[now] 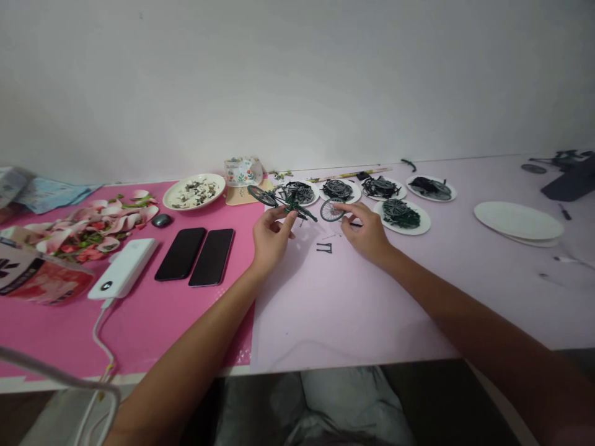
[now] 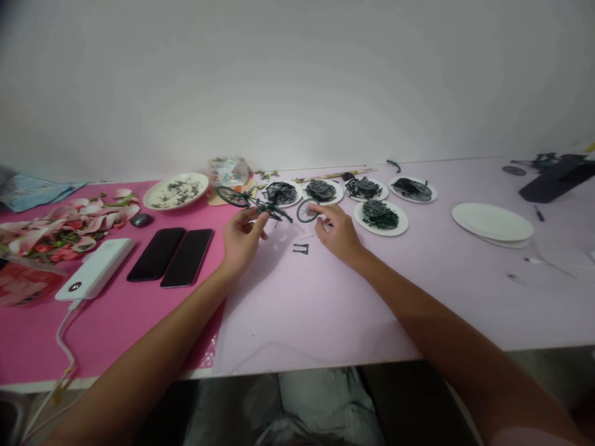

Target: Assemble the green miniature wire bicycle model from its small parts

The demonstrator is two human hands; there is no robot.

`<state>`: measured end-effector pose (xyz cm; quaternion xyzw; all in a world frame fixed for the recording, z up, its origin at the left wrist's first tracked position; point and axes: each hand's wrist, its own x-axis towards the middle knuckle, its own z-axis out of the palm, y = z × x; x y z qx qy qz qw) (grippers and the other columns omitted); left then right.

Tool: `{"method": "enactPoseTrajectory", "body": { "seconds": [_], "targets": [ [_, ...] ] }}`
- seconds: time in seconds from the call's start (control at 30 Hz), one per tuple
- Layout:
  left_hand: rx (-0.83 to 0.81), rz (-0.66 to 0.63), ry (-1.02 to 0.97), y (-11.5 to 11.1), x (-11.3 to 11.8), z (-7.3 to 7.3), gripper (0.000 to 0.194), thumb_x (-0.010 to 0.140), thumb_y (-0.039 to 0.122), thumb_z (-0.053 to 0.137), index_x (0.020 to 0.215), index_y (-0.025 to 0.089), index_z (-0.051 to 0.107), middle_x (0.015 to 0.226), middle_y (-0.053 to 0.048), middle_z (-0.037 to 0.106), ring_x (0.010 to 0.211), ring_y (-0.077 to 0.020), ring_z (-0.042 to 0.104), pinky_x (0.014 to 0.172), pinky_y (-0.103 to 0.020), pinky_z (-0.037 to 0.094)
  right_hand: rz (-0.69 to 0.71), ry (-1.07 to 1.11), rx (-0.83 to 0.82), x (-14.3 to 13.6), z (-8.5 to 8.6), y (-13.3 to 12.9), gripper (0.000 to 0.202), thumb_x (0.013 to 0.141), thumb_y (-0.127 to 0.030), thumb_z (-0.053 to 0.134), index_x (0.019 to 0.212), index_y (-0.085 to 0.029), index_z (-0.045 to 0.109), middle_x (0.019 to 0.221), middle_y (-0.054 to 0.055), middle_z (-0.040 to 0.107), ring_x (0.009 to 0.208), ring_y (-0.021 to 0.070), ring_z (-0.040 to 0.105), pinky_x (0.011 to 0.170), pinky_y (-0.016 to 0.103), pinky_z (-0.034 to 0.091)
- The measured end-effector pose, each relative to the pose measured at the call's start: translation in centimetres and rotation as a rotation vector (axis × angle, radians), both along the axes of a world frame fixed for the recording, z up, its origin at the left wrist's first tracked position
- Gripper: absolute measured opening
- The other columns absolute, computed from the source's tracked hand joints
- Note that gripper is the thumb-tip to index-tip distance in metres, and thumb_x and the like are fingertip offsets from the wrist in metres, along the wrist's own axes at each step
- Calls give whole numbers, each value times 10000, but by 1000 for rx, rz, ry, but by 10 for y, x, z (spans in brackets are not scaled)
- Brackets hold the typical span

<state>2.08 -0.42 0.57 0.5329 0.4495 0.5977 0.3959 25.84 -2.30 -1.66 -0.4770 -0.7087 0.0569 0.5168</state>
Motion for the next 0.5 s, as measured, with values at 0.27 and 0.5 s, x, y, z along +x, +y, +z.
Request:
{"method": "enactPoseTrajectory", "body": {
  "seconds": [0.27, 0.5],
  "targets": [
    [-38, -34, -53, 3, 0, -2, 513, 754, 513, 927, 1017, 130, 708, 936, -102, 794, 518, -115, 647, 511, -254, 491, -50, 55, 168, -9, 7, -8, 182, 984, -352, 713, 1086, -261, 833, 755, 19, 702, 615, 165, 591, 549, 319, 520],
    [-97, -95, -83, -1, 7, -6, 573, 744, 544, 931, 1064, 133, 691, 912, -107, 816, 508, -120, 650, 570, -274, 520, -2, 5, 191, -21, 8, -14, 145, 1006, -349, 696, 1010, -256, 807, 772, 35, 705, 675, 190, 617, 633, 360, 578]
  ]
}}
